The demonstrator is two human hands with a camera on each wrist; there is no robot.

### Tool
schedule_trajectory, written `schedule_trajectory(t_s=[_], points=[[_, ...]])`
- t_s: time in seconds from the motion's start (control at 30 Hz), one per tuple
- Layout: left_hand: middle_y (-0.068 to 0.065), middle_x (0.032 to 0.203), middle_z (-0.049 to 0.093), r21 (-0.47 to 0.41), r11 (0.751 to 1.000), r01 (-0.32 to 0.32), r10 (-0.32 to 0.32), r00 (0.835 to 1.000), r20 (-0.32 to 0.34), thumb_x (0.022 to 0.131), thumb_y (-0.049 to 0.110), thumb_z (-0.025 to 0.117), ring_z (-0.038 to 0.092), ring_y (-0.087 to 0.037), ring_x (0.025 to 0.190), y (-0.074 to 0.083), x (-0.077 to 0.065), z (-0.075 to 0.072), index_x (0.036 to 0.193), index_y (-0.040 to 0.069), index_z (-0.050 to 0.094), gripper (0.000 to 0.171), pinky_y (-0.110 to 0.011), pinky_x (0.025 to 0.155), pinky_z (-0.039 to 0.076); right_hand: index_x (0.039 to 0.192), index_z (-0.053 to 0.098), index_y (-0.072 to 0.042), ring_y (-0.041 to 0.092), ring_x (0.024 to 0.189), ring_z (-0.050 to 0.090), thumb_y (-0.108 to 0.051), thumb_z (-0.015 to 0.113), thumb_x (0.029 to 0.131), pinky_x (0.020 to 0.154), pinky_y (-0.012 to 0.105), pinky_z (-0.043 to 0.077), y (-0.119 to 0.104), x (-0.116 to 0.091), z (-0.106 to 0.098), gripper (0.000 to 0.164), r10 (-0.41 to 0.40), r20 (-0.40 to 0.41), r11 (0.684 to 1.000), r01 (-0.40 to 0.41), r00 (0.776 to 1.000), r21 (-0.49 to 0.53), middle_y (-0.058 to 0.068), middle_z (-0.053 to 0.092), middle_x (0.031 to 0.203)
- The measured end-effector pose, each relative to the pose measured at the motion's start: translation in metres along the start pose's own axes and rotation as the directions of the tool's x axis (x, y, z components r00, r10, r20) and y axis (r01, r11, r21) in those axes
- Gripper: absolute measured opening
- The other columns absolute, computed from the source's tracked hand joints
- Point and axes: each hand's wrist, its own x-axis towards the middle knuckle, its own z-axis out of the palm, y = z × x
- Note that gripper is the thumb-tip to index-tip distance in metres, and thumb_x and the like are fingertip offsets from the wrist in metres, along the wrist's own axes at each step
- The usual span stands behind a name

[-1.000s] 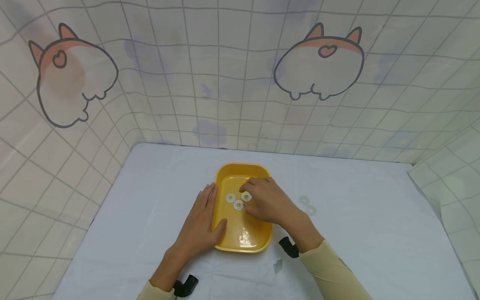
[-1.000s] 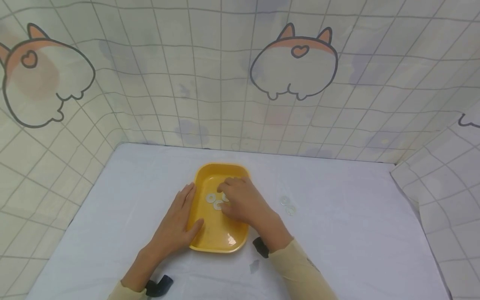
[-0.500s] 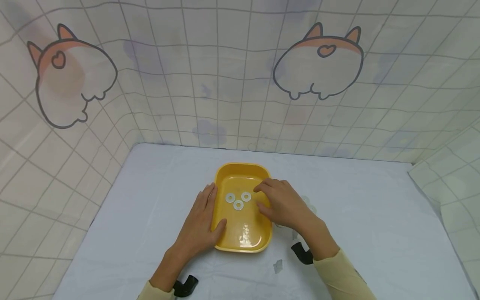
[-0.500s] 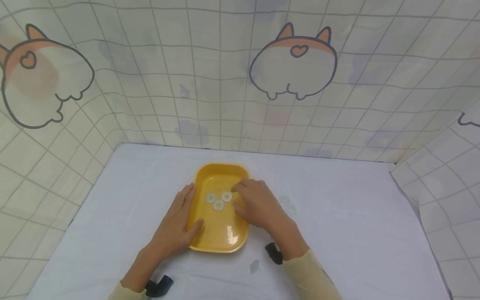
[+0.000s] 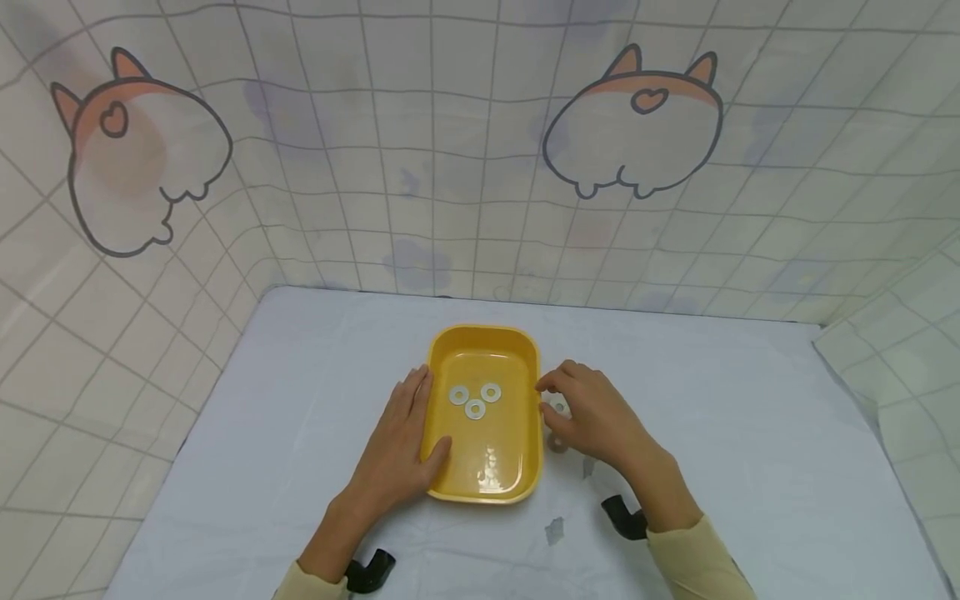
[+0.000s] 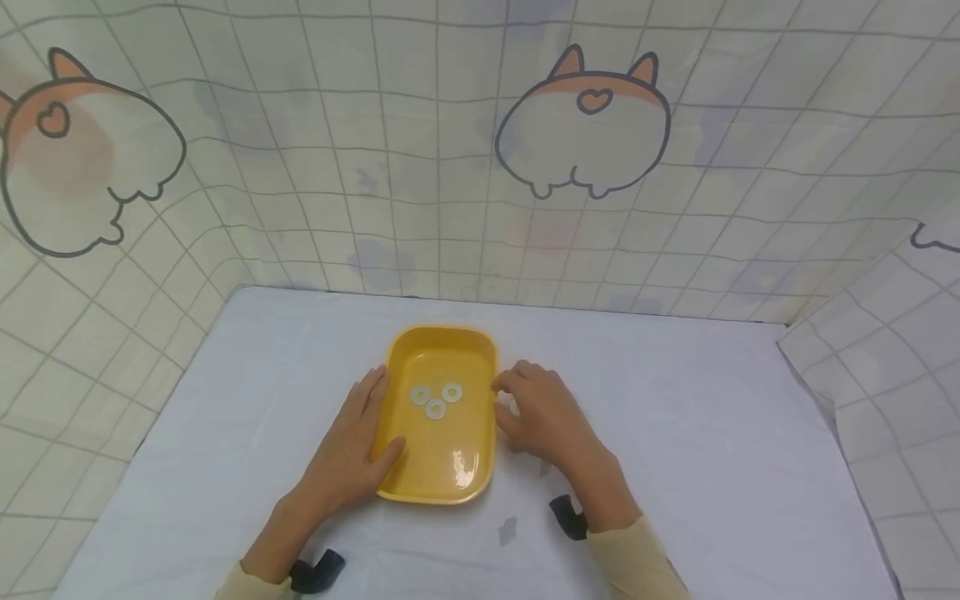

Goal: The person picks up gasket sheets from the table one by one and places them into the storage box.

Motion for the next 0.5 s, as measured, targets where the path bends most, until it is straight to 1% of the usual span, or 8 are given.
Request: schedule_trajectory(t_s=[0.17,0.37,0.5], points=[[-0.011,0.179,0.016,-0.009,1.000,-0.003,0.003,1.000,0.003,0.098,0.036,0.061,0.016,-0.028,0.167,0.000,0.001,-0.002,0.169,0.002,0.017,0.090,-0.049,0.138,0.017,0.119,0.075,-0.011,0.023,0.103,0.066,-0.021,0.076,0.095,0.095,0.045,0.061,0.004,-0.007,0.003,0.026,0.034,-0.008,0.999,-0.034,0.999,0.008,0.006,0.072,0.115],[-0.012,0.178,0.019,-0.019,1.000,-0.019,0.018,1.000,-0.019,0.097,0.035,0.061,0.018,-0.030,0.167,0.000,0.001,0.001,0.169,0.001,0.019,0.090,-0.049,0.137,0.018,0.117,0.075,-0.012,0.022,0.101,0.067,-0.019,0.077,0.094,0.093,0.044,0.061,0.016,-0.021,0.016,0.024,0.067,-0.021,0.997,-0.067,0.998,0.028,0.003,0.073,0.113],[-0.012,0.178,0.020,-0.017,1.000,-0.023,0.022,0.999,-0.034,0.096,0.034,0.063,0.020,-0.030,0.166,0.000,0.000,0.001,0.168,0.001,0.020,0.090,-0.046,0.137,0.017,0.114,0.075,-0.013,0.019,0.098,0.065,-0.020,0.077,0.093,0.092,0.042,0.059,0.020,-0.028,0.026,0.022,0.081,-0.013,0.996,-0.080,0.997,0.032,0.001,0.073,0.113]])
